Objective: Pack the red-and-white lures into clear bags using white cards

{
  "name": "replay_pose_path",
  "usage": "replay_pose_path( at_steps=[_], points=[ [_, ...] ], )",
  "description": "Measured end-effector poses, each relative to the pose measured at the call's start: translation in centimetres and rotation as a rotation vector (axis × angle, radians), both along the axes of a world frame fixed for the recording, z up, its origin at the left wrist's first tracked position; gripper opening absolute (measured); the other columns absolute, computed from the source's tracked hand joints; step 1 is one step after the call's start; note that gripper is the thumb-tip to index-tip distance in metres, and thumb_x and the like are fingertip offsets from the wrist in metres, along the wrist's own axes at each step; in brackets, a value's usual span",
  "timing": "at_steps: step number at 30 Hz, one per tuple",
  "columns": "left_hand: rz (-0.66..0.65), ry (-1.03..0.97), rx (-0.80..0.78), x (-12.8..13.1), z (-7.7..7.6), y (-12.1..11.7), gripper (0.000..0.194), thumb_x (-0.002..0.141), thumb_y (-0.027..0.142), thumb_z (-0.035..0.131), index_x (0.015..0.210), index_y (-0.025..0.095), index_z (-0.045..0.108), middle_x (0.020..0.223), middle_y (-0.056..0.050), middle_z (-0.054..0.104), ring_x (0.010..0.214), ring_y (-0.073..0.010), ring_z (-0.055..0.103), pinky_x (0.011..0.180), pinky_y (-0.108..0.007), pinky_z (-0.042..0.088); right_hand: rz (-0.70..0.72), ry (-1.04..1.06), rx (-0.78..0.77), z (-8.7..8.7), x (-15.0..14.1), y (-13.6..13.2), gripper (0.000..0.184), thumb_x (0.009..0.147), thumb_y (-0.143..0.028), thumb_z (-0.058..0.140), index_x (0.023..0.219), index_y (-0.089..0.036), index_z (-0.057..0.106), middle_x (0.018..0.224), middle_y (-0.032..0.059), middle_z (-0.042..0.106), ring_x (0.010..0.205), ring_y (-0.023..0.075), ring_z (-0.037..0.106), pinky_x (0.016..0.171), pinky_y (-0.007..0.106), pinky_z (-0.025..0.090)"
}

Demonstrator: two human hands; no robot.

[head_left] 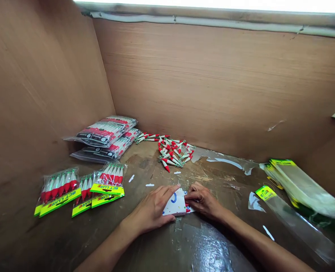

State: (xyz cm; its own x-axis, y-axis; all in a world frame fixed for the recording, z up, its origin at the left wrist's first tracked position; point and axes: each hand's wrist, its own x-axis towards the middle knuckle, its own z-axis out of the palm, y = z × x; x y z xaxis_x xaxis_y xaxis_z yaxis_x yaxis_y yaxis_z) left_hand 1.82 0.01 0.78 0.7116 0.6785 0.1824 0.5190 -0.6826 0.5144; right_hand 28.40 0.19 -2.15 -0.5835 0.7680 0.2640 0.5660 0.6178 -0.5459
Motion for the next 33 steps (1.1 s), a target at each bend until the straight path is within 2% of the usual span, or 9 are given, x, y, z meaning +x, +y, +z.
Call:
replay_pose_path(
  at_steps=[4, 9, 12, 15, 20, 24, 27, 30, 33],
  points=[
    [0.009, 0.005, 0.011, -0.3, -0.4, 0.0, 0.099, 0.073, 0.031, 0.08, 0.152, 0.035, 0.021, 0.139, -0.007, 0.051, 0.123, -0.0297, 0.051, 0.103, -0.046, 0.044, 0.044, -0.026, -0.083, 2.1, 0.2, 2.1, 0.022, 0.097, -0.032, 0.055, 0.099, -0.024, 0.075, 0.09, 0.0048, 0.069, 0.086, 0.0176, 0.062, 0.079, 0.028, 0.045],
    [0.013, 0.021, 0.019, -0.5, -0.4, -0.1, 0.105, 0.069, 0.037, 0.084, 0.152, 0.036, 0.019, 0.144, -0.007, 0.047, 0.127, -0.0302, 0.048, 0.106, -0.047, 0.042, -0.291, -0.19, 0.091, 4.5, -2.7, 7.4, 0.024, 0.098, -0.031, 0.051, 0.101, -0.02, 0.072, 0.097, 0.0059, 0.071, 0.09, 0.0186, 0.064, 0.081, 0.027, 0.045],
    [0.011, 0.02, 0.017, -0.5, -0.2, -0.2, 0.11, 0.066, 0.044, 0.085, 0.152, 0.036, 0.018, 0.145, -0.007, 0.046, 0.13, -0.0312, 0.046, 0.107, -0.048, 0.04, -0.361, -0.395, 0.147, 5.1, -5.9, 10.0, 0.025, 0.098, -0.034, 0.049, 0.106, -0.022, 0.07, 0.108, 0.0075, 0.069, 0.101, 0.0211, 0.062, 0.083, 0.028, 0.045],
    [0.012, 0.032, 0.013, -0.5, -0.1, -0.2, 0.11, 0.066, 0.047, 0.085, 0.153, 0.036, 0.018, 0.144, -0.007, 0.047, 0.129, -0.0317, 0.047, 0.107, -0.049, 0.04, -0.367, -0.474, 0.16, 5.3, -8.9, 11.7, 0.028, 0.098, -0.034, 0.046, 0.106, -0.02, 0.069, 0.117, 0.0125, 0.066, 0.11, 0.0262, 0.06, 0.084, 0.031, 0.046],
    [0.018, 0.048, 0.016, -0.6, -0.3, -0.2, 0.109, 0.067, 0.046, 0.084, 0.153, 0.036, 0.018, 0.146, -0.008, 0.045, 0.13, -0.0321, 0.046, 0.108, -0.049, 0.039, -0.384, -0.551, 0.096, 5.5, -10.9, 13.5, 0.025, 0.092, -0.024, 0.049, 0.105, -0.017, 0.069, 0.108, 0.0177, 0.07, 0.103, 0.0294, 0.065, 0.083, 0.035, 0.047],
    [0.016, 0.06, 0.02, -0.7, -0.3, -0.2, 0.11, 0.067, 0.045, 0.084, 0.153, 0.035, 0.018, 0.145, -0.008, 0.046, 0.129, -0.0323, 0.046, 0.108, -0.048, 0.038, -0.353, -0.528, 0.015, 6.1, -9.6, 14.4, 0.026, 0.083, -0.022, 0.058, 0.105, -0.017, 0.07, 0.101, 0.017, 0.072, 0.096, 0.0316, 0.067, 0.078, 0.036, 0.047],
    [0.005, 0.065, 0.022, -0.7, 0.1, -0.3, 0.109, 0.068, 0.044, 0.084, 0.153, 0.035, 0.017, 0.146, -0.007, 0.046, 0.129, -0.0312, 0.046, 0.109, -0.047, 0.038, -0.268, -0.442, -0.058, 7.4, -7.3, 14.7, 0.024, 0.074, -0.018, 0.064, 0.096, -0.018, 0.073, 0.091, 0.0106, 0.073, 0.088, 0.0275, 0.067, 0.074, 0.032, 0.046],
    [0.003, 0.073, 0.023, -0.7, 0.5, -0.4, 0.107, 0.069, 0.041, 0.083, 0.153, 0.036, 0.017, 0.147, -0.007, 0.045, 0.13, -0.0306, 0.046, 0.109, -0.047, 0.037, -0.171, -0.316, -0.114, 8.7, -4.4, 13.9, 0.022, 0.079, -0.02, 0.059, 0.097, -0.018, 0.071, 0.085, 0.0037, 0.071, 0.078, 0.0184, 0.064, 0.069, 0.025, 0.046],
    [0.006, 0.079, 0.021, -0.7, 0.6, -0.4, 0.106, 0.069, 0.038, 0.083, 0.153, 0.036, 0.017, 0.147, -0.006, 0.045, 0.13, -0.0307, 0.046, 0.108, -0.047, 0.038, -0.125, -0.038, -0.241, 9.0, -1.4, 11.5, 0.032, 0.09, -0.028, 0.05, 0.118, -0.018, 0.06, 0.082, 0.0011, 0.066, 0.065, 0.0124, 0.058, 0.06, 0.023, 0.047]
  ],
)
